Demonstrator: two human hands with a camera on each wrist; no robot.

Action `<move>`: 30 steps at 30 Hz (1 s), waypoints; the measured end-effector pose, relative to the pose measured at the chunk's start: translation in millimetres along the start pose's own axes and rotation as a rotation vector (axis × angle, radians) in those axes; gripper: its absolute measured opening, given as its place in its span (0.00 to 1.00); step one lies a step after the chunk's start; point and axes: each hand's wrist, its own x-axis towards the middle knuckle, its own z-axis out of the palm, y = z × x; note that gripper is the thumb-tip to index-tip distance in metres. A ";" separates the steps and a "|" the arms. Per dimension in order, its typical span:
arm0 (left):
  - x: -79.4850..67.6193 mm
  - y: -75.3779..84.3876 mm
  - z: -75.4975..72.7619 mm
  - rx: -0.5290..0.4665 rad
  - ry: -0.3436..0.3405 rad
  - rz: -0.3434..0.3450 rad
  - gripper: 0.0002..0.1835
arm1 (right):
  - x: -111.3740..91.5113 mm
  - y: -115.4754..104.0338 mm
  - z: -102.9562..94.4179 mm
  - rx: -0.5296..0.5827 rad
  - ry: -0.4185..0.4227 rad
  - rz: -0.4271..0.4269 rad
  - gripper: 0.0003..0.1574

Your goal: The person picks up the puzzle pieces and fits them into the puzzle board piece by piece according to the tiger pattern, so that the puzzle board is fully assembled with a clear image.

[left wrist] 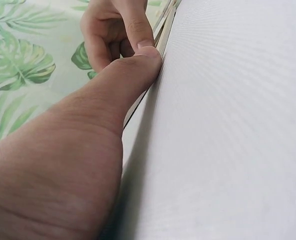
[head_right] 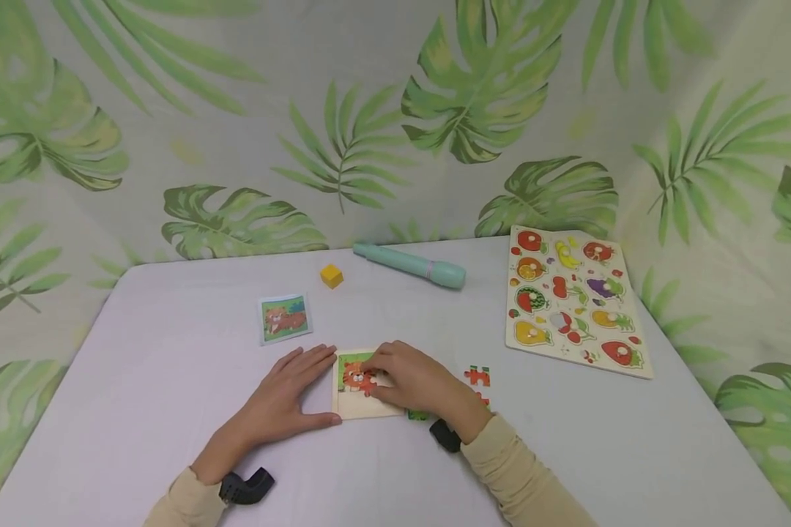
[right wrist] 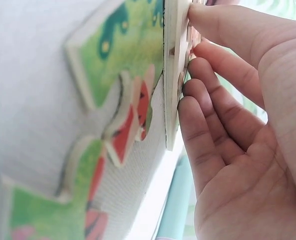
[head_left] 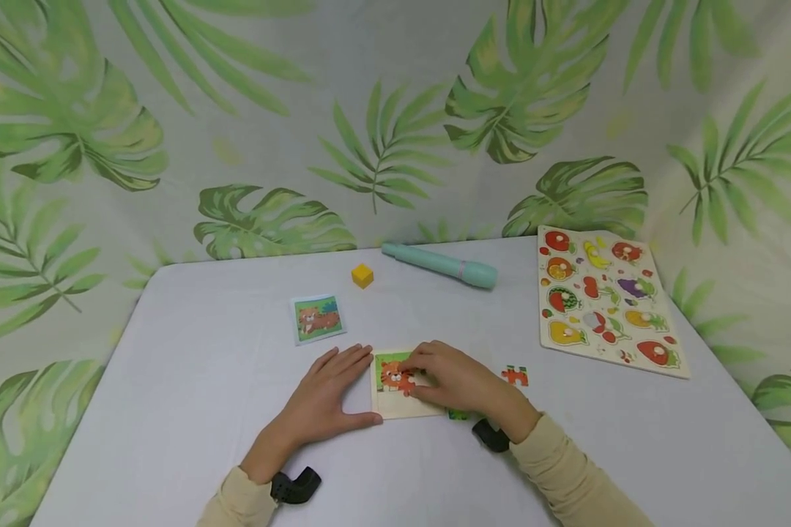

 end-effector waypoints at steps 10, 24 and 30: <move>0.3 1.6 -1.9 0.001 0.001 -0.006 0.55 | -0.4 -1.0 -1.7 -0.003 0.004 -0.004 0.22; -0.1 0.7 1.4 -0.017 -0.004 -0.013 0.55 | -1.3 -0.7 0.4 0.021 -0.008 0.008 0.22; 0.5 2.4 0.1 -0.009 -0.005 -0.012 0.55 | -2.2 0.8 1.2 0.007 0.000 0.007 0.22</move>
